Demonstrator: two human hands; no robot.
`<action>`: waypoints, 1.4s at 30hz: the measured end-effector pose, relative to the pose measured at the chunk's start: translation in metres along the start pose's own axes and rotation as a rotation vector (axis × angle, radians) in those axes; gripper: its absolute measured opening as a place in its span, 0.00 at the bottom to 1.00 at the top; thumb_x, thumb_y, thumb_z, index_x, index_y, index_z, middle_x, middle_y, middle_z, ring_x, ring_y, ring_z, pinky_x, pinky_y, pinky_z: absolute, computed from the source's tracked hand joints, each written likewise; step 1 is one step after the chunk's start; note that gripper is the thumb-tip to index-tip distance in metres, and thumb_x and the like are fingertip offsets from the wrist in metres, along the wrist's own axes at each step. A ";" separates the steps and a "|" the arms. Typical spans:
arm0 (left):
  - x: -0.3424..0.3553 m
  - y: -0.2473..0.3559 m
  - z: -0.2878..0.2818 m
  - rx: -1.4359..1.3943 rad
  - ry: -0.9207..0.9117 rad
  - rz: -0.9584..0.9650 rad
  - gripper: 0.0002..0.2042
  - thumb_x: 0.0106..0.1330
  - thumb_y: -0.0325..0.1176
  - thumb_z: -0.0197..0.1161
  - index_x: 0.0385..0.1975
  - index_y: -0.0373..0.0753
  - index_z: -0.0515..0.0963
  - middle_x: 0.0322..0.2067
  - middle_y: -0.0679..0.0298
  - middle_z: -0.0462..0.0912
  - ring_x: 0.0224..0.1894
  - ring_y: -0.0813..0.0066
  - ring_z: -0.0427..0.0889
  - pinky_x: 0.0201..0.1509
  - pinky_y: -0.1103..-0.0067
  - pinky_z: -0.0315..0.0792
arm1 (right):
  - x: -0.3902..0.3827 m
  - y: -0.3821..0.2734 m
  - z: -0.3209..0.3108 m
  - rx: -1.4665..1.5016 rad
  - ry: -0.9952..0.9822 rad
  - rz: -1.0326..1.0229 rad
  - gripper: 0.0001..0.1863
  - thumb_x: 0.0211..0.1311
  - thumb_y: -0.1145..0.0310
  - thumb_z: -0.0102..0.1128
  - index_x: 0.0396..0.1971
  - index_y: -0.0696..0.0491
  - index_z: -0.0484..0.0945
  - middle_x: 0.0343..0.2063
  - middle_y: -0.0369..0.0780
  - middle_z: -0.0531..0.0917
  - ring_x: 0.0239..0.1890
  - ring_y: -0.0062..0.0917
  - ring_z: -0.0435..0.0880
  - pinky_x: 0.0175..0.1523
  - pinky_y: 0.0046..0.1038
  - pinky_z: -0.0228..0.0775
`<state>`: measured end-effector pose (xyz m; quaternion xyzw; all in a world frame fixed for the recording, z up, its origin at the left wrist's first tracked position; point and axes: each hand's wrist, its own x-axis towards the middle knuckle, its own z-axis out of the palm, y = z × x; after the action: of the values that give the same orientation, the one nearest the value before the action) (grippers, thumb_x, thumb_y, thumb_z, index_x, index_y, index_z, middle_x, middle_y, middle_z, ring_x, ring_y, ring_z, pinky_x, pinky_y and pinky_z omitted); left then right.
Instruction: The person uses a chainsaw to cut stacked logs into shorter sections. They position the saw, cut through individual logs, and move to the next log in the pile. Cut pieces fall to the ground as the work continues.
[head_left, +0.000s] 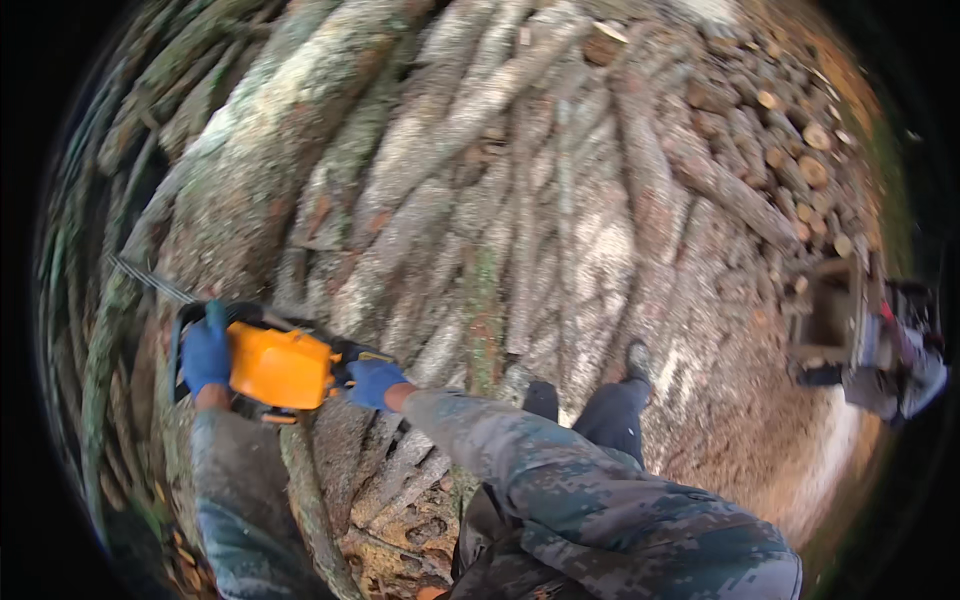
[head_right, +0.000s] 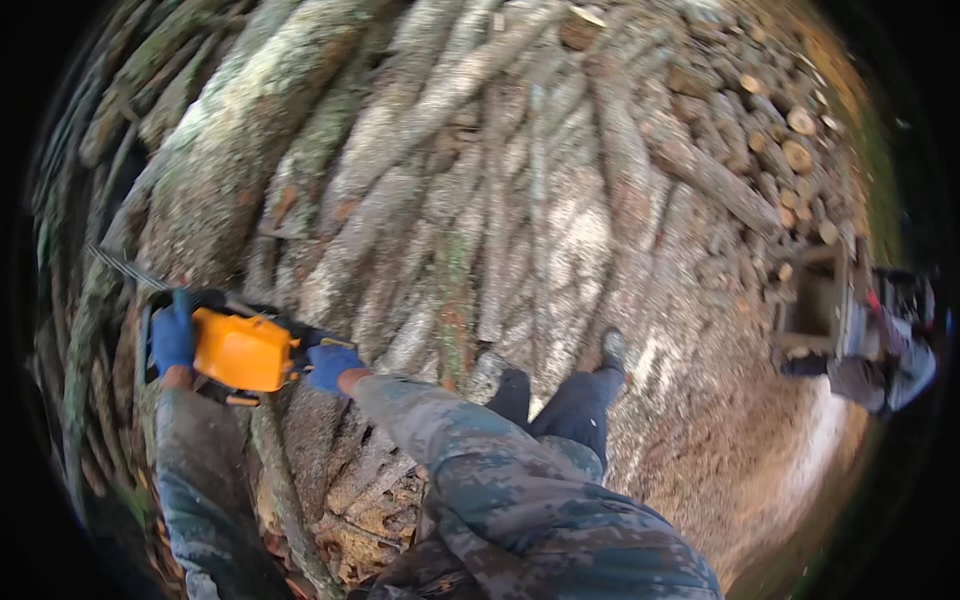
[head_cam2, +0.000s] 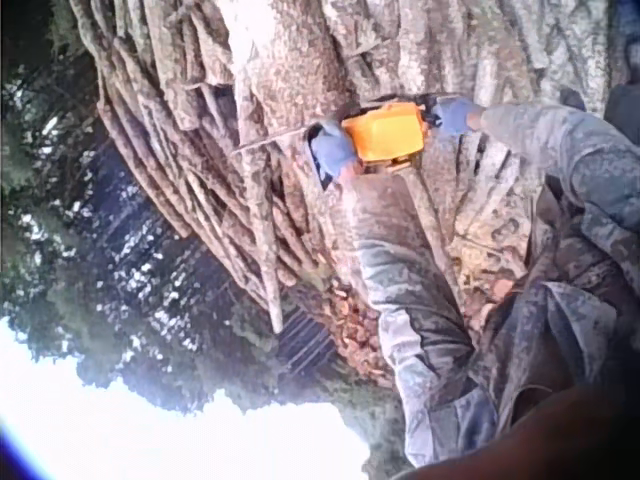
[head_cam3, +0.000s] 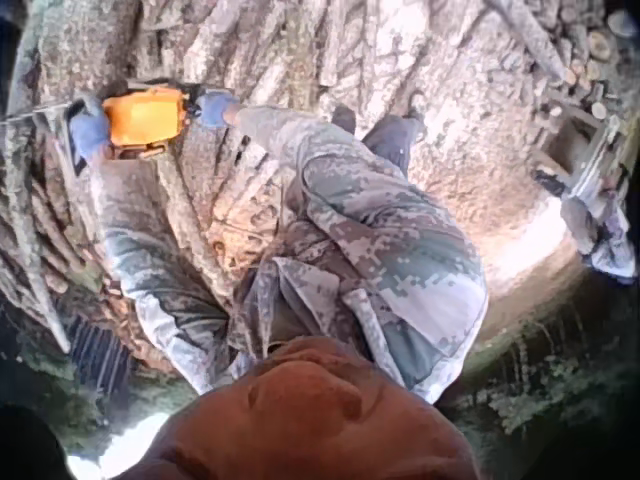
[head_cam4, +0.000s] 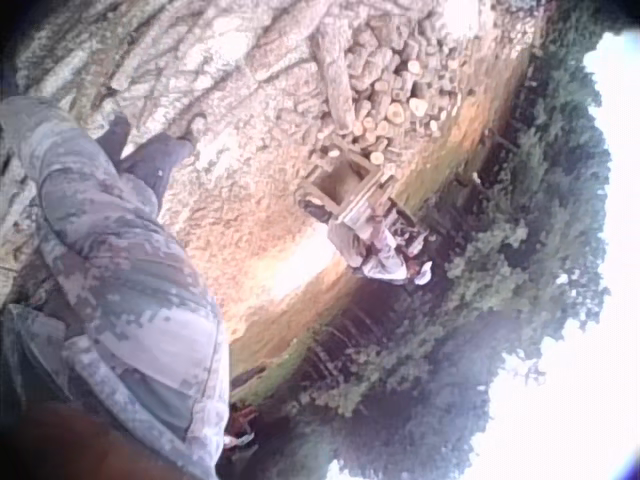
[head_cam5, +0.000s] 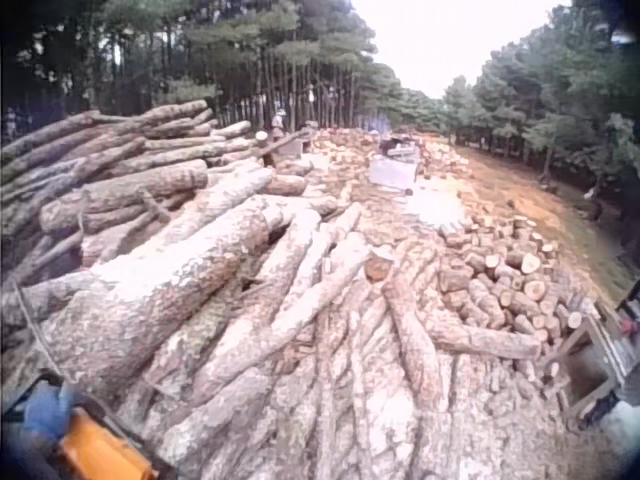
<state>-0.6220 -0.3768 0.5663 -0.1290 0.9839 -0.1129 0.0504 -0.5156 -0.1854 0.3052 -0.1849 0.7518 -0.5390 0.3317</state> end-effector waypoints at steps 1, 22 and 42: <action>-0.011 -0.012 0.009 0.090 -0.004 0.029 0.29 0.82 0.50 0.43 0.36 0.34 0.87 0.35 0.41 0.87 0.40 0.43 0.88 0.48 0.59 0.78 | -0.011 -0.008 -0.002 0.101 -0.025 0.049 0.21 0.60 0.55 0.67 0.50 0.49 0.86 0.43 0.51 0.88 0.47 0.47 0.88 0.51 0.46 0.78; -0.044 0.040 0.019 -0.222 0.064 -0.281 0.31 0.73 0.59 0.54 0.27 0.34 0.86 0.30 0.45 0.86 0.33 0.45 0.86 0.42 0.56 0.79 | 0.035 0.060 0.032 0.090 -0.061 0.056 0.29 0.57 0.49 0.76 0.53 0.53 0.84 0.48 0.46 0.90 0.53 0.43 0.87 0.58 0.41 0.77; -0.027 -0.019 -0.044 -0.287 0.105 -0.253 0.33 0.74 0.63 0.49 0.33 0.35 0.88 0.33 0.44 0.88 0.37 0.44 0.88 0.43 0.54 0.80 | -0.021 -0.023 0.005 0.151 0.023 -0.013 0.24 0.57 0.56 0.72 0.50 0.53 0.83 0.38 0.44 0.89 0.42 0.36 0.87 0.49 0.38 0.77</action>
<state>-0.5972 -0.3781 0.6153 -0.2514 0.9671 0.0163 -0.0343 -0.4991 -0.1837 0.3321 -0.1580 0.7116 -0.5985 0.3325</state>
